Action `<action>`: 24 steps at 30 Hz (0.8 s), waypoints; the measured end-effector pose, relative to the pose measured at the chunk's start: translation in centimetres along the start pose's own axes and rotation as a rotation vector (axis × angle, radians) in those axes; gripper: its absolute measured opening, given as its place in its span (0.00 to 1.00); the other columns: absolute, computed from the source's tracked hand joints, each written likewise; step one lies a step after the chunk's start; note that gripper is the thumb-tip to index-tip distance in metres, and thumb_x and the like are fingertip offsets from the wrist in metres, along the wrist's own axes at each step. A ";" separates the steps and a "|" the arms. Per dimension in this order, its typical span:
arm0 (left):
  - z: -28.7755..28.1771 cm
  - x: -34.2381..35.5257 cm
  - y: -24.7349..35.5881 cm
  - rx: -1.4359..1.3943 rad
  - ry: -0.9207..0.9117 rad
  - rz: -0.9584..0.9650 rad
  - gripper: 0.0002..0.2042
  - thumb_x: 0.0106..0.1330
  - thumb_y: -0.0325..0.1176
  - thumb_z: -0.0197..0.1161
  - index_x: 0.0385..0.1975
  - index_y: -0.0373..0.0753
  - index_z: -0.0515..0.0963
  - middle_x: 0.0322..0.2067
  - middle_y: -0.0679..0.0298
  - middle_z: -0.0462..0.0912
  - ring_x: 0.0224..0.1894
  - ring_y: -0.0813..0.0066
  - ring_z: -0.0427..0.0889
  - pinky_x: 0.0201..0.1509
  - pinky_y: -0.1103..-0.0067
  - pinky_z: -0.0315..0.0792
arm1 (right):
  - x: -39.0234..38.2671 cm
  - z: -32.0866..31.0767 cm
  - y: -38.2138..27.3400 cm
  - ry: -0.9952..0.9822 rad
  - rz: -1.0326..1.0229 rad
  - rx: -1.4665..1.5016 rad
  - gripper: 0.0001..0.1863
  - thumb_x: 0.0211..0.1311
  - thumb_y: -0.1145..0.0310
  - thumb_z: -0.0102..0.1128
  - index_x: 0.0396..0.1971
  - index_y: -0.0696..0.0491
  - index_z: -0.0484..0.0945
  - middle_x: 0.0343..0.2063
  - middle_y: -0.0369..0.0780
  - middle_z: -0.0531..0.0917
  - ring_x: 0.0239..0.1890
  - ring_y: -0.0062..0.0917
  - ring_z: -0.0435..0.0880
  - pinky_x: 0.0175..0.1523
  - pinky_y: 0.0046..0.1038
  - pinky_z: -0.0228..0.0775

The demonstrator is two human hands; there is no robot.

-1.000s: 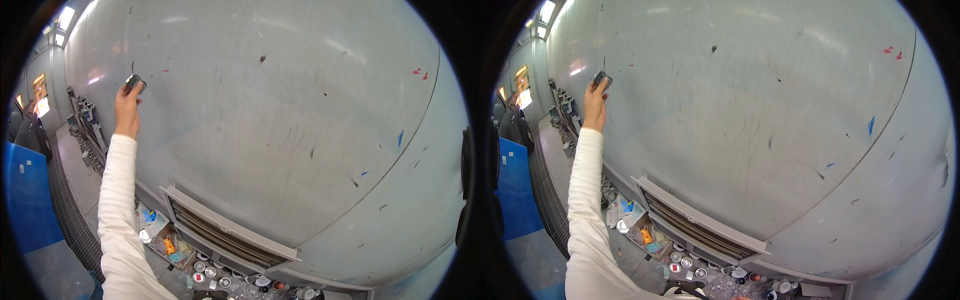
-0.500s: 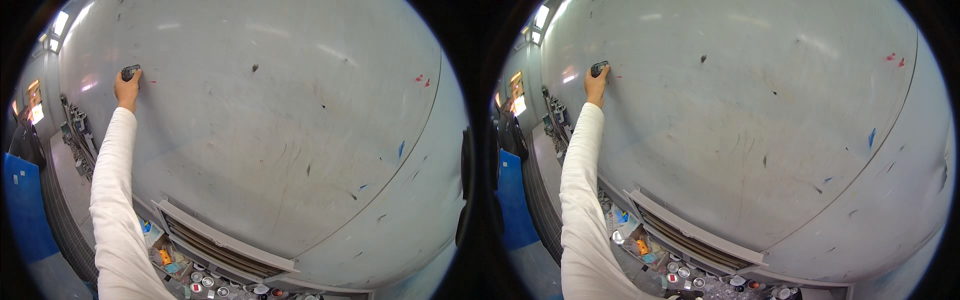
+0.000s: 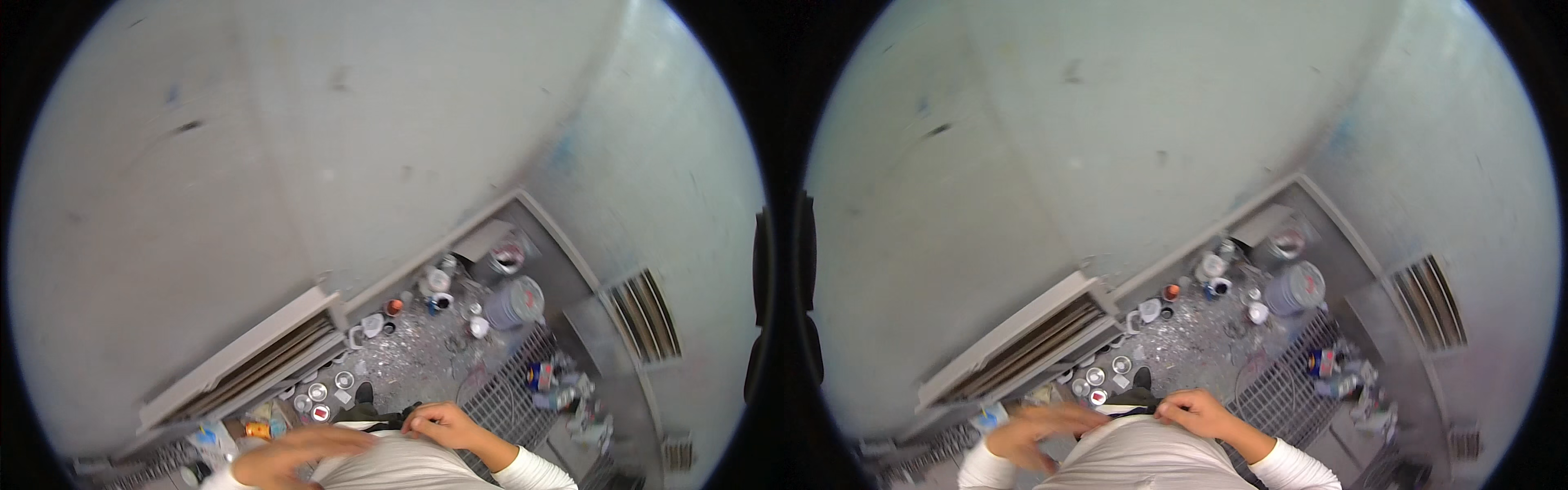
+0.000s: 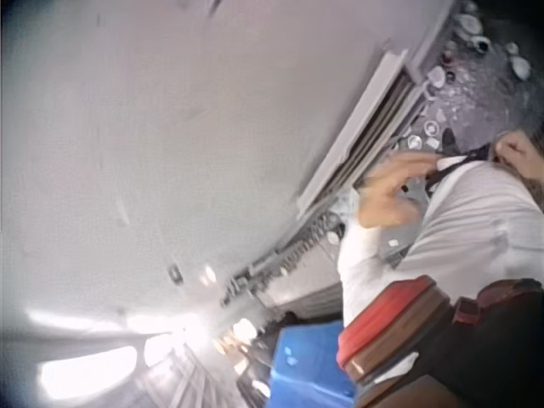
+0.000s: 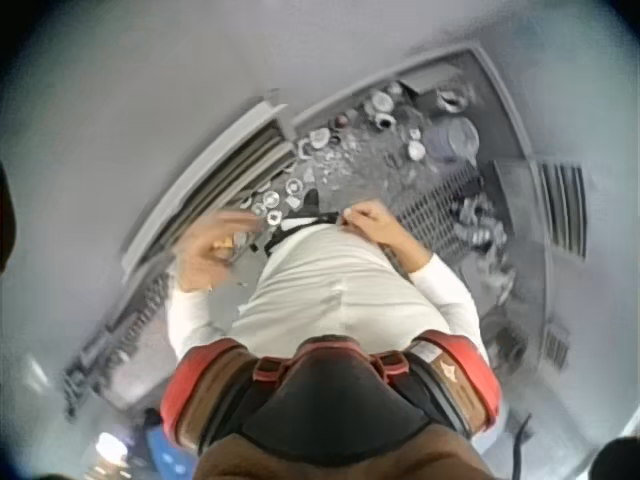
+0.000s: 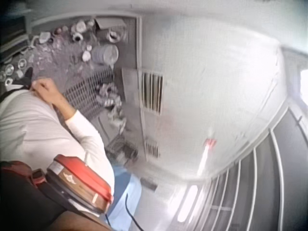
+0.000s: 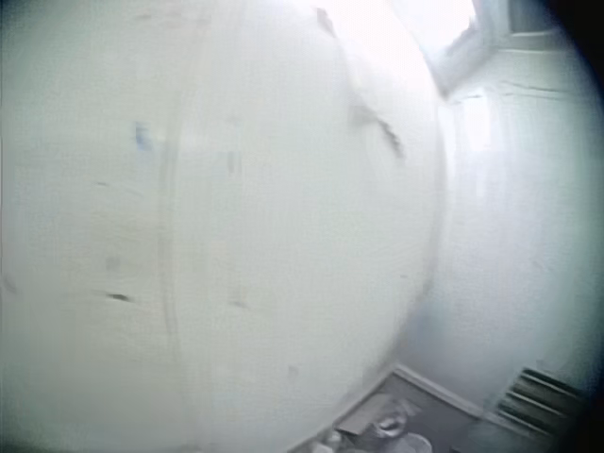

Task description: The person opens a large white bucket, pours white paint into a spray gun cup, and secures the lid. They then open a small paint can, stir the contents with a brush, and place the brush into a container. The person moves around a cluttered workshop area, handling various paint containers and tools.

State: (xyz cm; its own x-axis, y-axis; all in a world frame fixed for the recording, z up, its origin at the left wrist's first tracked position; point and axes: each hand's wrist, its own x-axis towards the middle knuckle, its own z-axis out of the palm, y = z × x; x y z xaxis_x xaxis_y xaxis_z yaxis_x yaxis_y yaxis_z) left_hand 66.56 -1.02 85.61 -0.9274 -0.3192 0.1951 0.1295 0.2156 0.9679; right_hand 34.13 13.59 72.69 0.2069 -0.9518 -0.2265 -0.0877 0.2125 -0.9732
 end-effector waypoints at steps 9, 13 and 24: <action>8.3 18.3 -2.1 -0.526 -1.355 0.166 0.41 0.78 0.60 0.48 0.77 0.29 0.56 0.79 0.43 0.49 0.82 0.43 0.44 0.81 0.56 0.45 | -10.2 2.9 2.0 0.615 0.208 0.012 0.13 0.73 0.60 0.63 0.44 0.54 0.84 0.34 0.39 0.88 0.36 0.24 0.86 0.43 0.27 0.77; 10.2 24.8 -0.9 -0.405 -1.304 0.232 0.35 0.77 0.59 0.52 0.63 0.27 0.77 0.63 0.41 0.77 0.66 0.41 0.76 0.70 0.53 0.68 | -16.2 5.0 3.3 0.901 0.241 0.147 0.13 0.74 0.60 0.63 0.46 0.54 0.84 0.35 0.38 0.88 0.37 0.23 0.86 0.46 0.27 0.78; 27.4 32.9 7.1 -0.675 -1.638 0.588 0.17 0.77 0.38 0.56 0.42 0.30 0.87 0.47 0.46 0.88 0.50 0.44 0.87 0.58 0.54 0.77 | -29.4 10.6 6.6 1.332 0.179 0.352 0.14 0.73 0.58 0.65 0.48 0.52 0.84 0.41 0.37 0.90 0.39 0.22 0.88 0.46 0.27 0.79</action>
State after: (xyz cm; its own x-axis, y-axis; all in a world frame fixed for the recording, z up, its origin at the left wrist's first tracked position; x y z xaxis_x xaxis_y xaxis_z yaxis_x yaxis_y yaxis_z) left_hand 27.33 15.24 94.54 -0.0372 0.8314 0.5545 0.2376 -0.5316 0.8130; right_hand 37.76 45.36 72.49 -0.8731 -0.3553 -0.3340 0.2749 0.2070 -0.9389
